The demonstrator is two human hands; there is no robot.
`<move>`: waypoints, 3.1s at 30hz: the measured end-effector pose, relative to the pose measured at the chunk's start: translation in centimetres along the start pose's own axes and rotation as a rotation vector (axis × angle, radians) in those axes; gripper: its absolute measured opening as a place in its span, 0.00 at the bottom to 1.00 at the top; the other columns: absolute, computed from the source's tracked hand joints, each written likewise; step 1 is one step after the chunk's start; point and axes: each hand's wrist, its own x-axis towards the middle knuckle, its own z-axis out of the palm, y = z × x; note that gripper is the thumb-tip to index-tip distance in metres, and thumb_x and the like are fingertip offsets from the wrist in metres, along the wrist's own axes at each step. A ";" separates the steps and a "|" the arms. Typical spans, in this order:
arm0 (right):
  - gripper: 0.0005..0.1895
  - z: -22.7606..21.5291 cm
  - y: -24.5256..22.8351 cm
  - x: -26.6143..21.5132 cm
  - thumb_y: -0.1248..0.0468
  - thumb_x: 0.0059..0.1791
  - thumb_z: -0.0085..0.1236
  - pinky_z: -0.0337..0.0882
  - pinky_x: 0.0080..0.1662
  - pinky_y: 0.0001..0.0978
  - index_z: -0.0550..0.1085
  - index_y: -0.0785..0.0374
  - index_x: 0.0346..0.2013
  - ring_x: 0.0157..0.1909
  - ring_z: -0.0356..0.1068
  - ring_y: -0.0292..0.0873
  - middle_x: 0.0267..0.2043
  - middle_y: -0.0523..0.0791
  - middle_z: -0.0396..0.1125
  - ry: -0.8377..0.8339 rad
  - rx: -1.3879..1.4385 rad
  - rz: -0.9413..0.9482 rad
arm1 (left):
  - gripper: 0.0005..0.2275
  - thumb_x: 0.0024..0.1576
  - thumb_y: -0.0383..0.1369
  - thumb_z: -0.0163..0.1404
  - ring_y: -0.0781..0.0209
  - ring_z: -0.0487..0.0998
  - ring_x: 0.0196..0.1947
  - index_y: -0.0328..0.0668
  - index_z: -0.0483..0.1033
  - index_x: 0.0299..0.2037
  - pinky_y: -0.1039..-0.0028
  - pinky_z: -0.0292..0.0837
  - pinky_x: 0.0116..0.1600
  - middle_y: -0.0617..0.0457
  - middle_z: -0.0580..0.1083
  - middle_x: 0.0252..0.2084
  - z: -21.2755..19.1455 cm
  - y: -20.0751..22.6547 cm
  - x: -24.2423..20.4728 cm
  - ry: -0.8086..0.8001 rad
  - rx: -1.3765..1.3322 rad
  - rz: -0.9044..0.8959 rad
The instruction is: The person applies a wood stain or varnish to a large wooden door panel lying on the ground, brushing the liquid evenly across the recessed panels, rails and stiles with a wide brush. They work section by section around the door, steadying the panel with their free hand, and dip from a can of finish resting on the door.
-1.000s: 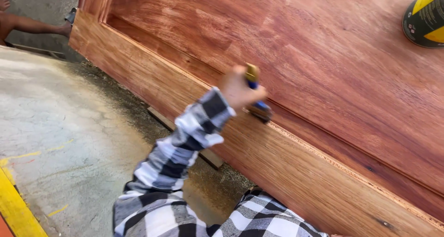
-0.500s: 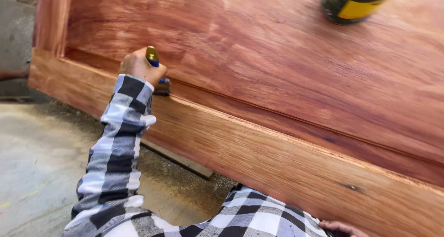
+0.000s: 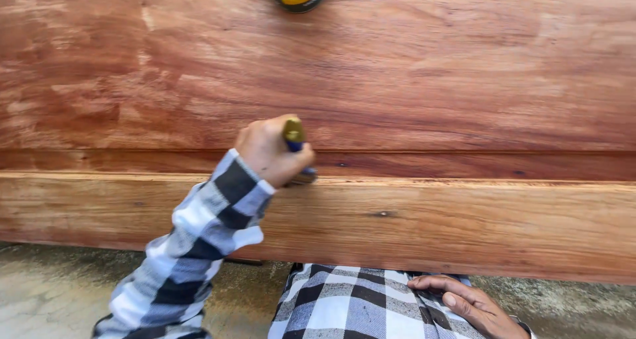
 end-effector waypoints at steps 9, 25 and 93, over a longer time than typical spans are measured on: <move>0.30 -2.5 3.0 -4.3 0.47 0.54 0.41 0.53 0.71 0.47 0.69 0.66 0.62 0.73 0.57 0.52 0.67 0.52 0.64 0.092 0.073 -0.070 | 0.10 0.50 0.37 0.57 0.64 0.80 0.24 0.39 0.75 0.25 0.69 0.77 0.32 0.52 0.76 0.21 12.9 13.4 7.1 -0.139 -0.586 0.031; 0.28 -6.9 -8.3 4.8 0.54 0.50 0.53 0.62 0.65 0.49 0.69 0.63 0.62 0.65 0.64 0.52 0.64 0.52 0.65 0.777 -1.596 -0.476 | 0.11 0.57 0.28 0.58 0.71 0.73 0.16 0.40 0.69 0.25 0.80 0.70 0.20 0.54 0.73 0.19 7.0 3.2 0.5 0.075 -0.715 -0.163; 0.19 -14.5 -4.1 -1.3 0.64 0.54 0.55 0.62 0.69 0.49 0.75 0.62 0.60 0.68 0.64 0.50 0.61 0.48 0.69 1.084 -1.513 -0.474 | 0.07 0.57 0.33 0.61 0.67 0.84 0.36 0.38 0.79 0.39 0.78 0.85 0.40 0.51 0.82 0.35 10.7 13.8 -2.1 0.132 -0.787 0.019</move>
